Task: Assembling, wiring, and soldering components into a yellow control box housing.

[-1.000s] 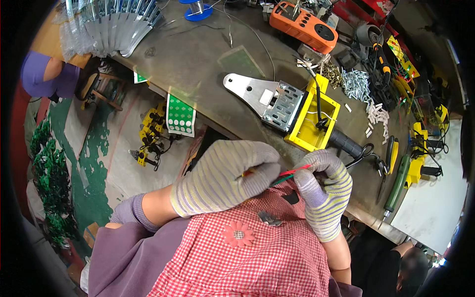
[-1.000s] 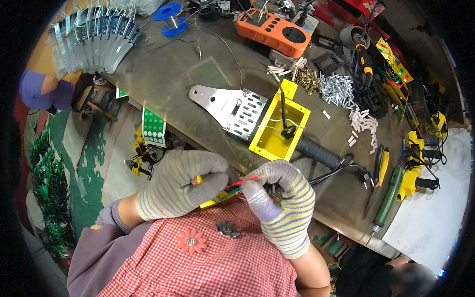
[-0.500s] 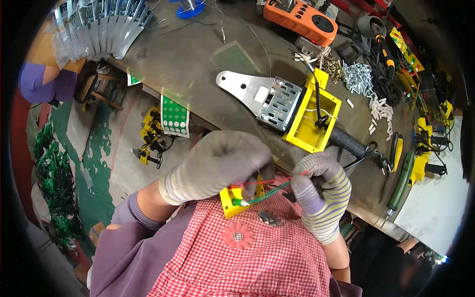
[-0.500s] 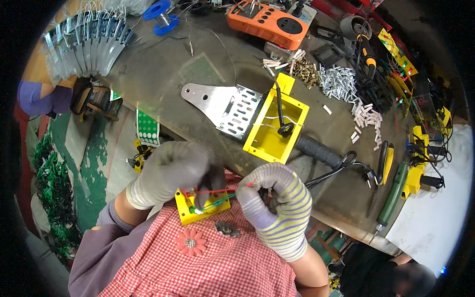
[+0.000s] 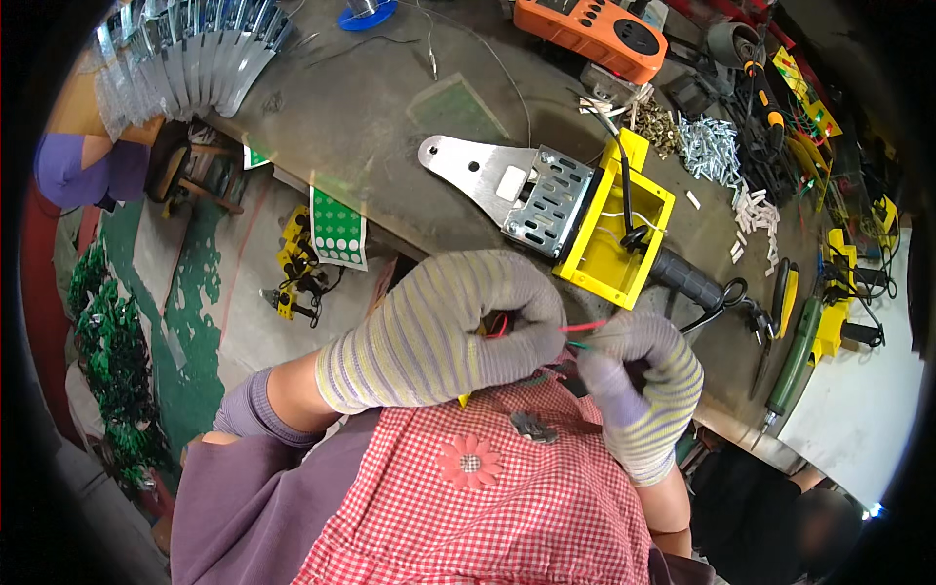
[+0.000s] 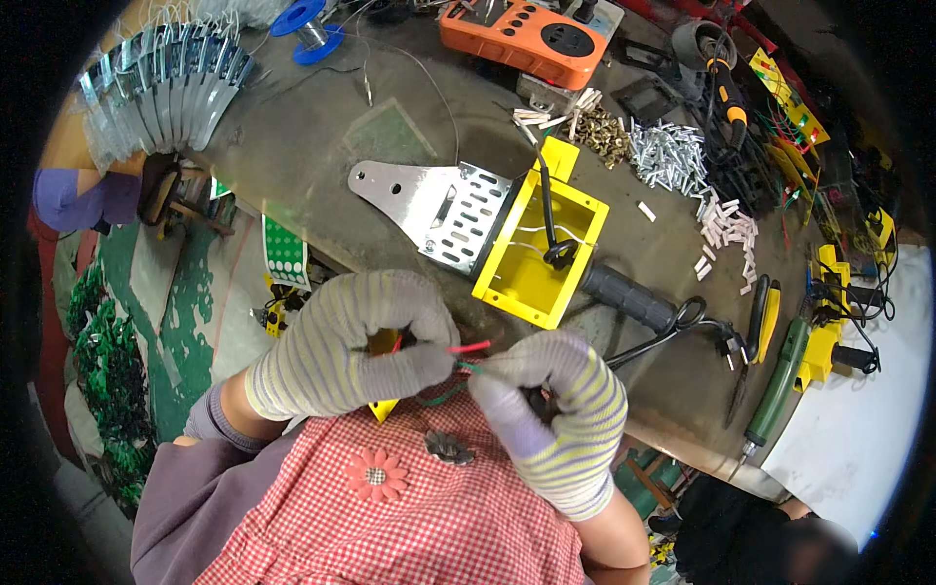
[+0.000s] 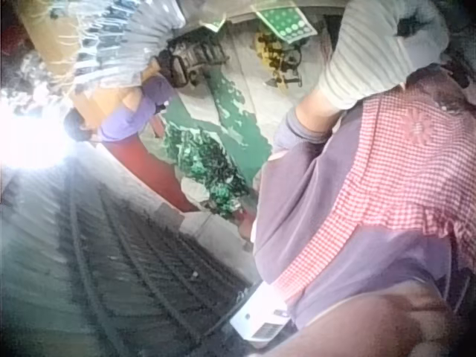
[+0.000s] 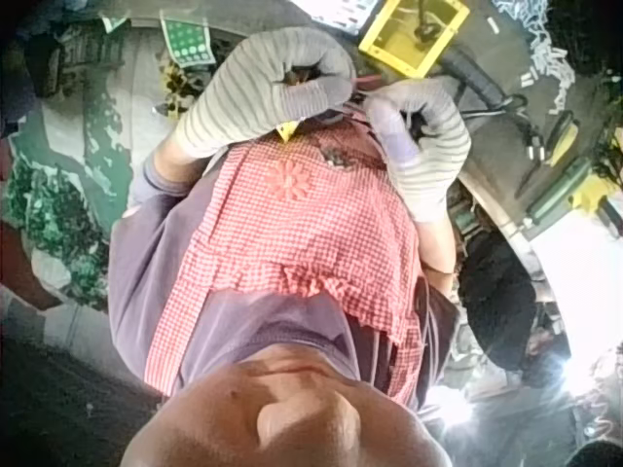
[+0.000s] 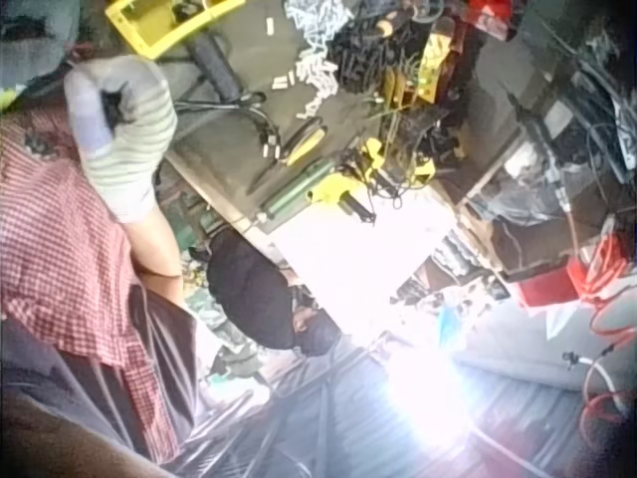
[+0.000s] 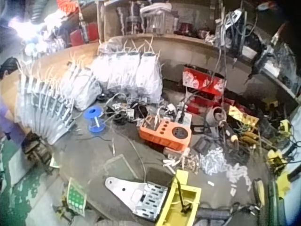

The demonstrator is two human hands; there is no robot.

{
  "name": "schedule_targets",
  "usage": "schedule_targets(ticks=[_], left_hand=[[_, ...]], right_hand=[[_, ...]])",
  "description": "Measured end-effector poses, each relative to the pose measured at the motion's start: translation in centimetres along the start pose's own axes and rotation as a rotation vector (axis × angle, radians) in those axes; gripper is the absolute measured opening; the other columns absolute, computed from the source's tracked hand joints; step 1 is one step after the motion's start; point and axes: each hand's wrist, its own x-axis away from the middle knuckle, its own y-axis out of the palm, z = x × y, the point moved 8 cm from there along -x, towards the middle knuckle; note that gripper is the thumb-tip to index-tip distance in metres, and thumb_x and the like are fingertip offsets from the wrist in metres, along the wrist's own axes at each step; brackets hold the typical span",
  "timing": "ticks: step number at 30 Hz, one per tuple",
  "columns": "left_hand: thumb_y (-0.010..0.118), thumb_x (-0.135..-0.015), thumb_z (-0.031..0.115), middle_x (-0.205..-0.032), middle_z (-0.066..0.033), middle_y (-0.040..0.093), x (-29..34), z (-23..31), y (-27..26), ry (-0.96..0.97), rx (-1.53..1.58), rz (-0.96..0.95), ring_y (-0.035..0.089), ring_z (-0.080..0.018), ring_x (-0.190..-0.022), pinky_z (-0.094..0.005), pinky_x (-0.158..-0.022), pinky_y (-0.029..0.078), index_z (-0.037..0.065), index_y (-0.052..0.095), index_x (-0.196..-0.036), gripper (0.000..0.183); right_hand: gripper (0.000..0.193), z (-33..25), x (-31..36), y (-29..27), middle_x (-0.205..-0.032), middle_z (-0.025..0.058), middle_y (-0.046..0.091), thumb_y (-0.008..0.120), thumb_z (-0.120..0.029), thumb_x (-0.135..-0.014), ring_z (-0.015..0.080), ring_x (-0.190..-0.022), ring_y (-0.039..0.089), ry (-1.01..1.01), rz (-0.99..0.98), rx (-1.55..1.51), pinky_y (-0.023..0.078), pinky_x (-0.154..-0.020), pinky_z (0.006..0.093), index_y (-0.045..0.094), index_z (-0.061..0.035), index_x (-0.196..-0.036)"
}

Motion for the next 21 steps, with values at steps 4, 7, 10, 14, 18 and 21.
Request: schedule_targets(ticks=[4, 7, 10, 14, 18, 21], left_hand=[[0.075, -0.083, 0.017, -0.083, -0.0044, 0.068, -0.1, -0.8, -0.9, -0.114, 0.116, 0.037, 0.064, -0.0171, -0.077, -0.0308, -0.071, 0.049, 0.004, 0.069, -0.082, 0.015], [0.075, -0.083, 0.017, -0.081, -0.0045, 0.068, -0.3, -0.2, -0.9, -0.142, 0.080, -0.018, 0.064, -0.0166, -0.077, -0.0308, -0.072, 0.049, 0.004, 0.070, -0.082, 0.014], [0.076, -0.082, 0.017, -0.080, -0.0053, 0.067, -0.4, 0.2, -0.5, -0.104, 0.060, -0.038, 0.064, -0.0178, -0.076, -0.0311, -0.070, 0.049, 0.004, 0.070, -0.083, 0.014], [0.078, -0.079, 0.018, -0.077, -0.0068, 0.066, -0.6, 0.4, -0.6, -0.027, 0.010, -0.001, 0.064, -0.0219, -0.072, -0.0329, -0.066, 0.049, 0.005, 0.071, -0.082, 0.015], [0.078, -0.078, 0.018, -0.075, -0.0078, 0.065, -0.6, 0.9, -0.7, 0.030, -0.106, 0.007, 0.064, -0.0245, -0.070, -0.0346, -0.063, 0.048, 0.005, 0.071, -0.081, 0.015], [0.078, -0.078, 0.018, -0.074, -0.0079, 0.064, -0.7, 0.9, -0.8, 0.025, -0.125, -0.017, 0.064, -0.0257, -0.069, -0.0355, -0.061, 0.047, 0.005, 0.072, -0.081, 0.015]], right_hand=[[0.011, -3.4, -0.2, 2.2, -0.072, 0.0017, 0.067, 0.082, -0.015, -0.072, 0.0186, -0.063, 0.064, -0.226, -0.581, 0.311, 0.050, -0.060, 0.0314, 0.072, -0.0106, -0.076], [0.013, -1.3, 0.0, 2.4, -0.073, 0.0016, 0.068, 0.082, -0.016, -0.074, 0.0138, -0.064, 0.065, -0.009, -0.716, 0.136, 0.050, -0.061, 0.0279, 0.074, -0.0091, -0.081], [0.016, 0.2, -1.2, 0.8, -0.079, 0.0000, 0.069, 0.081, -0.007, -0.078, 0.0045, -0.072, 0.060, 0.225, -0.092, -0.213, 0.046, -0.064, 0.0209, 0.074, -0.0046, -0.093], [0.013, -0.5, -1.6, 1.4, -0.080, -0.0004, 0.070, 0.080, -0.006, -0.080, 0.0039, -0.070, 0.059, 0.123, -0.185, -0.018, 0.046, -0.064, 0.0196, 0.074, -0.0035, -0.092], [0.012, 0.4, -1.4, 0.9, -0.080, 0.0004, 0.071, 0.080, -0.006, -0.081, 0.0039, -0.069, 0.060, 0.204, -0.111, -0.130, 0.046, -0.063, 0.0195, 0.074, -0.0039, -0.091], [0.011, 0.1, -1.5, 0.9, -0.081, 0.0013, 0.072, 0.080, -0.006, -0.081, 0.0041, -0.070, 0.061, 0.207, -0.133, -0.063, 0.046, -0.063, 0.0196, 0.075, -0.0035, -0.090]])
